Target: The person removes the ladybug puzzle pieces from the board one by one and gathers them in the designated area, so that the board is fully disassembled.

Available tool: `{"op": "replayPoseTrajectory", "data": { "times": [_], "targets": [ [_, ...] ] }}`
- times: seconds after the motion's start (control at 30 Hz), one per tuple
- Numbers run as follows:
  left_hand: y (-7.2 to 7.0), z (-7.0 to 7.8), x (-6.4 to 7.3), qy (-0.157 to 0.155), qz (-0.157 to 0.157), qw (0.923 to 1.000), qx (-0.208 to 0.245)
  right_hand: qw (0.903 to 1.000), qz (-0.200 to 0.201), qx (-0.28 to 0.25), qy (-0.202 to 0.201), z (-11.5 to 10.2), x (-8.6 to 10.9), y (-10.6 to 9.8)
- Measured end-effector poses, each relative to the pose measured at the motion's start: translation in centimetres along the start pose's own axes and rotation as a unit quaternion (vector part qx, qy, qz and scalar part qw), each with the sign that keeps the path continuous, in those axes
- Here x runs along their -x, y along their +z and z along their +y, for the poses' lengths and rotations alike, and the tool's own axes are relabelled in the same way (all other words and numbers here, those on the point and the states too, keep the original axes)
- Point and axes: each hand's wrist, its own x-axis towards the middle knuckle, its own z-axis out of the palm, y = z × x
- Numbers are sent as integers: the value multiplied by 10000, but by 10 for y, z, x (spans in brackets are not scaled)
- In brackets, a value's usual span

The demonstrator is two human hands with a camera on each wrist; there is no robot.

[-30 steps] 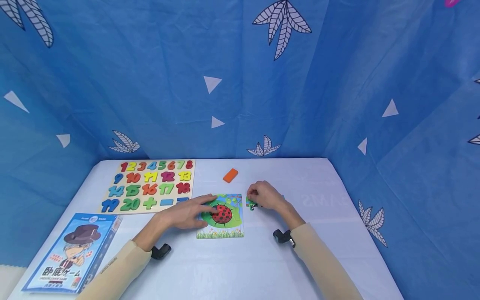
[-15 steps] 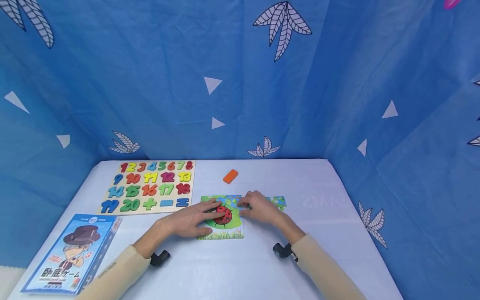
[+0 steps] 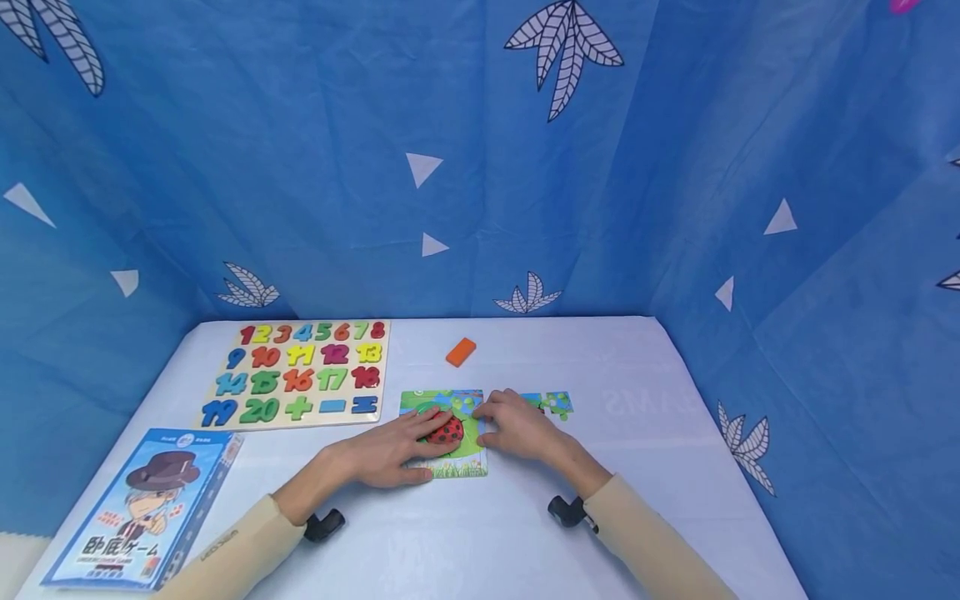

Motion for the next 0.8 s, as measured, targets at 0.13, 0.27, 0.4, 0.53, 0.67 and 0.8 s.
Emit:
{"op": "replayPoseTrajectory", "data": {
  "times": [0.13, 0.27, 0.4, 0.53, 0.67, 0.8],
  "targets": [
    [2, -1, -1, -49, -66, 10000, -29, 10000, -4, 58, 58, -1, -1, 0],
    [2, -1, -1, -96, -111, 9999, 26, 9999, 7, 88, 61, -2, -1, 1],
    [3, 0, -1, -128, -118, 9998, 51, 9999, 2, 98, 69, -4, -1, 1],
    [3, -1, -1, -118, -97, 9999, 21, 9999, -31, 107, 103, -5, 0, 1],
    [3, -1, -1, -102, -99, 9999, 19, 9999, -45, 81, 97, -5, 0, 1],
    [3, -1, -1, -66, -82, 9999, 48, 9999, -45, 85, 98, -5, -1, 1]
  ]
}}
